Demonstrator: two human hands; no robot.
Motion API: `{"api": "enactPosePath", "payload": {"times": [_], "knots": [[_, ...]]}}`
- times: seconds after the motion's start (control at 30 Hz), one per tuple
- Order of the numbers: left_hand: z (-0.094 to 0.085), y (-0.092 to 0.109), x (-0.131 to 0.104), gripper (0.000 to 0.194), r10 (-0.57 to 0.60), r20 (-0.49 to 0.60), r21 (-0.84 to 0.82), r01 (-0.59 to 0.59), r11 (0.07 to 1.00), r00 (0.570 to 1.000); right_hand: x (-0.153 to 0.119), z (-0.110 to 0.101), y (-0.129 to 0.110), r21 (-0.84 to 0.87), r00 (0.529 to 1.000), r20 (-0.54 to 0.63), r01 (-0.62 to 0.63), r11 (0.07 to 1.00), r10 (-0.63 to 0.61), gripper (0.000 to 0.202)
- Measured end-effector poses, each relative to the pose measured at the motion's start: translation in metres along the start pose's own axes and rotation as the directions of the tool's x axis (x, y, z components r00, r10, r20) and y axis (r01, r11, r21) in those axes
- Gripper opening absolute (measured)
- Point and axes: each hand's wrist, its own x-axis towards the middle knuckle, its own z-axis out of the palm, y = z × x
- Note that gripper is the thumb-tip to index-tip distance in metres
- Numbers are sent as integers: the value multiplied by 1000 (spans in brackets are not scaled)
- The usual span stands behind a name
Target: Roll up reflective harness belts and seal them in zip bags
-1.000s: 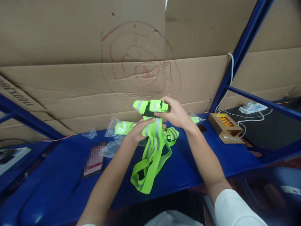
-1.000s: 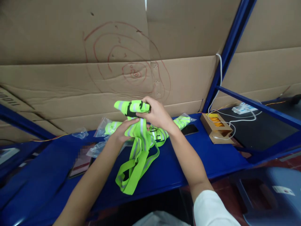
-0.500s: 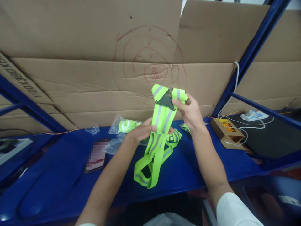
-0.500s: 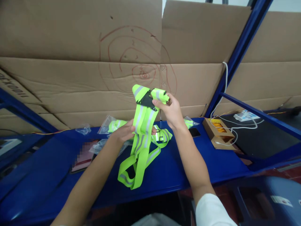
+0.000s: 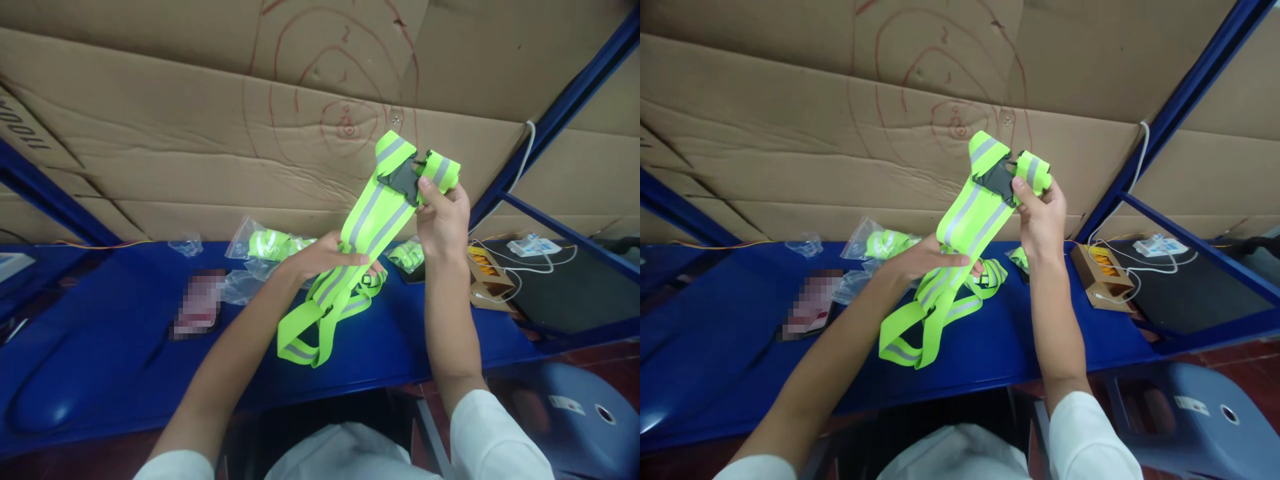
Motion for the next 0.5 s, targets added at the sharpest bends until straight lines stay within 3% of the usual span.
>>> {"api": "enactPosePath", "payload": {"times": [0.1,0.37,0.43,0.5], "knots": [[-2,-11,5,44,-16,-11,-37,16,999,1000,2,-4,3,-23,999,-31,21,1000,-21,50],[-16,-26,6,46,-115,117,56,109,993,986,5,-2,4,26,993,-110,34,999,-31,47],[-22,-26,5,47,-167,92,80,160,984,982,4,-1,1,32,995,-99,6,999,-2,46],[-33,-23,2,52,-164,-20,95,165,982,986,1,0,-4,28,998,-56,-24,999,25,48]]}}
